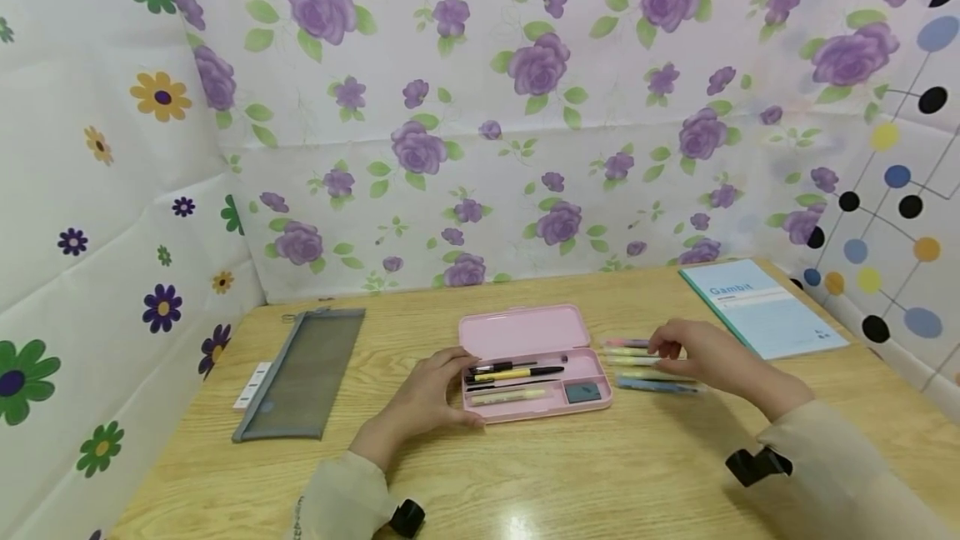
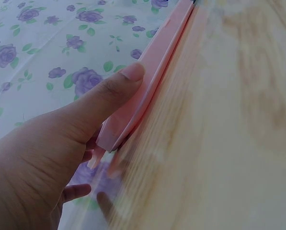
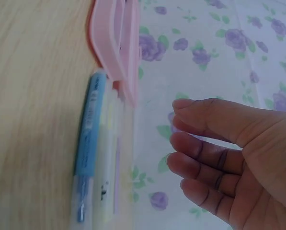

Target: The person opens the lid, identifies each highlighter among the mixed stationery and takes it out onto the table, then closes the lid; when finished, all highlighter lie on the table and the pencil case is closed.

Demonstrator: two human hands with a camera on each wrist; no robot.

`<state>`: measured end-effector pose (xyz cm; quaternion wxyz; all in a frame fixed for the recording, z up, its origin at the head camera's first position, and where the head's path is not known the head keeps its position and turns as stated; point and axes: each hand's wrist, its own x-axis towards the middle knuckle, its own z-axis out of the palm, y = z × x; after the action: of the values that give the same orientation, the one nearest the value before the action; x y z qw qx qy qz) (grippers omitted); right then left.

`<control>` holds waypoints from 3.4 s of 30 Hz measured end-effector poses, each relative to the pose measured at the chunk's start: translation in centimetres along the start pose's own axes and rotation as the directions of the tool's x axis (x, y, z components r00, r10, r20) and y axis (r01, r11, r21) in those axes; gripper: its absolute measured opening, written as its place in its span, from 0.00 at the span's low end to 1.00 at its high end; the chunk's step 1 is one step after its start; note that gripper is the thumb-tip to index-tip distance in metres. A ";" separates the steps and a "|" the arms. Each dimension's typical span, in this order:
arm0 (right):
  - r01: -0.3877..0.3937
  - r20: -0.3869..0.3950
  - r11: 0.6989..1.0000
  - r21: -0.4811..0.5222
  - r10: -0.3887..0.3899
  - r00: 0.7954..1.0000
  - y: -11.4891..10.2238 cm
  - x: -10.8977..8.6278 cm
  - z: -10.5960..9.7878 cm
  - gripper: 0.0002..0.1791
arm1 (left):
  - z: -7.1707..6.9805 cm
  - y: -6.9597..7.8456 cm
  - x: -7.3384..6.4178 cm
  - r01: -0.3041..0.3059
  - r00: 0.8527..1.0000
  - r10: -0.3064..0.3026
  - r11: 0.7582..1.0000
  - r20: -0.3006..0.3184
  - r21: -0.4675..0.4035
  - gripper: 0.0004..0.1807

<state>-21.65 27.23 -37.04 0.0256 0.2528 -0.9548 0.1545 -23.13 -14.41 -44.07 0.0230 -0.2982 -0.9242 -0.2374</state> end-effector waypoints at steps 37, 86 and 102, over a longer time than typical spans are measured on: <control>0.236 0.031 0.966 0.104 -0.241 0.970 -7.3 5.8 2.8 0.03 | 0.0 0.1 -0.1 0.012 1.000 -0.012 1.000 0.012 -0.026 0.49; 0.301 0.091 0.954 0.010 -0.300 0.950 -11.1 6.7 7.0 0.05 | 0.0 0.2 -0.1 0.026 1.000 -0.026 0.999 0.015 -0.018 0.50; 0.286 0.147 0.958 0.035 -0.288 0.946 -11.7 6.9 7.2 0.03 | 0.0 0.1 -0.2 0.031 0.999 -0.031 0.999 0.014 -0.016 0.51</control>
<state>-21.68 12.11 -39.70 -0.0261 0.3999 -0.9060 0.1360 -22.94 -14.44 -44.04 0.0105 -0.2858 -0.9269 -0.2429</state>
